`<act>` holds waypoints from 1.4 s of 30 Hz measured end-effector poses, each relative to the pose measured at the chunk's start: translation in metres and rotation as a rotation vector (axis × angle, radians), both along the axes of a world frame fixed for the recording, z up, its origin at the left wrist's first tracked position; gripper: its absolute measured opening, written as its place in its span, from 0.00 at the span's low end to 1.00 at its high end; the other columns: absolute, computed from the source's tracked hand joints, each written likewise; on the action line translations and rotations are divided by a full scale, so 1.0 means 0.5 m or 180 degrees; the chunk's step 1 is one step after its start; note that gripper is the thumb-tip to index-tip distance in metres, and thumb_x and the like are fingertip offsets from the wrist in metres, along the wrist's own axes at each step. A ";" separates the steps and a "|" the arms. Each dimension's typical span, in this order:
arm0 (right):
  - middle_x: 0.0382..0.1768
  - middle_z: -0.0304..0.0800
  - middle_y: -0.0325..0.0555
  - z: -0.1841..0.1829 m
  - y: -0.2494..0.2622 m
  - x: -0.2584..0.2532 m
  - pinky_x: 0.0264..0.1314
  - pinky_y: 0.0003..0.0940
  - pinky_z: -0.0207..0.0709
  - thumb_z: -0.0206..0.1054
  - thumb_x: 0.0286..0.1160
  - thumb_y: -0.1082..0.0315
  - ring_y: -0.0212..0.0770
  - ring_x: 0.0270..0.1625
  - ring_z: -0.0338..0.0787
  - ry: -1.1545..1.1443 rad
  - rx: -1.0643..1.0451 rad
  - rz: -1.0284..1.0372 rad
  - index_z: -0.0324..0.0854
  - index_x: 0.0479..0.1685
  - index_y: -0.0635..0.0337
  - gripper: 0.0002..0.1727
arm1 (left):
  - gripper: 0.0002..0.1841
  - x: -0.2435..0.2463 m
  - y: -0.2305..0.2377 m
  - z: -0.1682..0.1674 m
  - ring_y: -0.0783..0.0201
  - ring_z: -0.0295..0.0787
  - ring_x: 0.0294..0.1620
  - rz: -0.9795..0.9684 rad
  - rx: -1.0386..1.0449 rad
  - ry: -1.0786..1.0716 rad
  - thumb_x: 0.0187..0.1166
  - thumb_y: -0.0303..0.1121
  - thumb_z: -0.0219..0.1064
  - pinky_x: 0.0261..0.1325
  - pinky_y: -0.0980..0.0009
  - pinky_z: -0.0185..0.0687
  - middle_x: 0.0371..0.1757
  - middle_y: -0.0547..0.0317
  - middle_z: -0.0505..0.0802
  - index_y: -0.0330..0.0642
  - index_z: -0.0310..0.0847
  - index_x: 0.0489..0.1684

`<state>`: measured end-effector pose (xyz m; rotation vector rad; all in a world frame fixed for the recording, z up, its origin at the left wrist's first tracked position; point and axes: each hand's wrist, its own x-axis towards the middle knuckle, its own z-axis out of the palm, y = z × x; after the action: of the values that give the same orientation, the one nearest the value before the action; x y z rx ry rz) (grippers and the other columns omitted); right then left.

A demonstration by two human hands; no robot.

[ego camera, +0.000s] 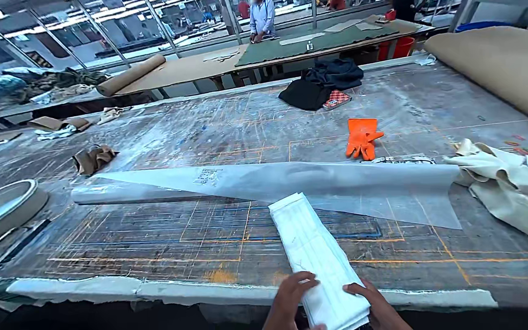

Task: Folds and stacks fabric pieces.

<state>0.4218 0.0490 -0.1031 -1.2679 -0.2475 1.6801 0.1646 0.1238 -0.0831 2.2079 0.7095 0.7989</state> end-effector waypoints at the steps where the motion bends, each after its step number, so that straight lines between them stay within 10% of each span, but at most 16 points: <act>1: 0.46 0.95 0.58 0.003 -0.001 0.001 0.50 0.48 0.91 0.74 0.69 0.61 0.51 0.46 0.96 -0.0021 -0.0003 -0.0029 0.79 0.64 0.63 0.25 | 0.46 -0.001 -0.012 -0.009 0.56 0.70 0.86 -0.0146 0.0150 0.0242 0.57 0.66 0.80 0.87 0.46 0.66 0.83 0.58 0.79 0.54 0.77 0.79; 4: 0.44 0.95 0.57 0.022 -0.001 0.000 0.49 0.45 0.91 0.73 0.68 0.61 0.49 0.45 0.96 -0.0034 0.0008 -0.0144 0.80 0.59 0.64 0.22 | 0.56 0.007 -0.024 -0.046 0.57 0.58 0.93 -0.0116 0.0925 0.0870 0.54 0.74 0.76 0.94 0.41 0.49 0.90 0.60 0.71 0.61 0.65 0.89; 7: 0.42 0.94 0.56 0.046 0.005 -0.003 0.48 0.42 0.91 0.72 0.68 0.61 0.46 0.44 0.96 -0.0105 -0.0008 -0.0239 0.82 0.55 0.63 0.20 | 0.28 0.031 -0.009 -0.088 0.60 0.70 0.87 0.0245 0.1527 0.0718 0.80 0.37 0.64 0.90 0.50 0.61 0.83 0.61 0.80 0.54 0.74 0.83; 10: 0.42 0.94 0.55 0.060 0.006 0.000 0.45 0.41 0.91 0.70 0.71 0.59 0.46 0.43 0.96 -0.0169 -0.0115 -0.0248 0.81 0.56 0.62 0.19 | 0.21 0.051 0.002 -0.106 0.65 0.79 0.80 0.0487 0.1522 0.0440 0.84 0.27 0.57 0.84 0.61 0.71 0.75 0.65 0.88 0.53 0.84 0.73; 14: 0.42 0.94 0.55 0.060 0.004 0.004 0.45 0.41 0.91 0.71 0.70 0.60 0.46 0.43 0.96 -0.0239 -0.0115 -0.0271 0.80 0.56 0.62 0.19 | 0.22 0.049 0.011 -0.106 0.62 0.78 0.82 0.0260 0.1294 0.0333 0.80 0.34 0.64 0.84 0.59 0.72 0.77 0.62 0.86 0.51 0.82 0.74; 18: 0.41 0.94 0.55 0.050 -0.002 0.010 0.45 0.40 0.91 0.73 0.67 0.59 0.45 0.43 0.96 -0.0310 -0.0127 -0.0256 0.81 0.54 0.61 0.20 | 0.47 0.005 0.049 -0.073 0.62 0.69 0.87 -0.0403 0.0513 0.0315 0.59 0.57 0.80 0.91 0.52 0.61 0.83 0.62 0.80 0.49 0.71 0.84; 21: 0.40 0.94 0.53 0.036 -0.005 0.016 0.43 0.38 0.90 0.73 0.67 0.60 0.44 0.41 0.96 -0.0319 -0.0143 -0.0230 0.82 0.51 0.60 0.18 | 0.43 -0.015 0.082 -0.052 0.62 0.75 0.81 -0.0433 -0.0029 0.0061 0.64 0.57 0.75 0.85 0.49 0.67 0.76 0.62 0.85 0.47 0.71 0.82; 28: 0.38 0.94 0.53 0.036 -0.001 0.009 0.43 0.38 0.91 0.72 0.66 0.60 0.43 0.41 0.96 -0.0155 -0.0070 -0.0346 0.83 0.48 0.60 0.16 | 0.58 0.007 0.089 -0.058 0.57 0.51 0.95 -0.0734 0.0836 0.1078 0.48 0.63 0.84 0.94 0.39 0.40 0.93 0.66 0.66 0.63 0.60 0.91; 32: 0.40 0.94 0.55 0.072 0.014 0.001 0.41 0.41 0.91 0.65 0.76 0.56 0.46 0.40 0.96 0.0053 -0.0016 -0.0335 0.81 0.53 0.60 0.17 | 0.29 0.025 0.082 -0.085 0.65 0.73 0.84 -0.0082 0.0786 0.0433 0.72 0.36 0.72 0.90 0.50 0.63 0.80 0.71 0.84 0.61 0.79 0.78; 36: 0.54 0.93 0.61 0.094 0.047 0.024 0.39 0.44 0.91 0.40 0.78 0.23 0.54 0.43 0.96 0.0620 0.0947 -0.0026 0.78 0.67 0.58 0.47 | 0.19 0.025 0.114 -0.075 0.66 0.92 0.59 0.0471 -0.0461 -0.0666 0.71 0.34 0.74 0.71 0.59 0.85 0.53 0.57 0.96 0.36 0.87 0.58; 39: 0.55 0.91 0.64 0.100 0.091 0.034 0.43 0.42 0.91 0.34 0.87 0.32 0.53 0.44 0.96 -0.0157 0.1192 -0.0123 0.73 0.75 0.61 0.44 | 0.17 0.038 0.174 -0.043 0.65 0.94 0.55 0.0726 -0.1420 -0.1273 0.72 0.27 0.73 0.65 0.62 0.90 0.50 0.51 0.96 0.27 0.83 0.57; 42: 0.54 0.92 0.58 0.077 0.154 0.027 0.48 0.47 0.90 0.55 0.88 0.51 0.53 0.49 0.94 -0.1313 0.1329 -0.0108 0.75 0.72 0.65 0.27 | 0.19 0.054 0.243 -0.021 0.59 0.93 0.59 0.0847 -0.1932 -0.1587 0.79 0.28 0.70 0.69 0.60 0.89 0.55 0.46 0.94 0.25 0.79 0.64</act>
<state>0.4354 0.1261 -0.0648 -1.2716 -0.7768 1.2377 0.1917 0.2455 -0.0935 1.3214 0.8567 1.0477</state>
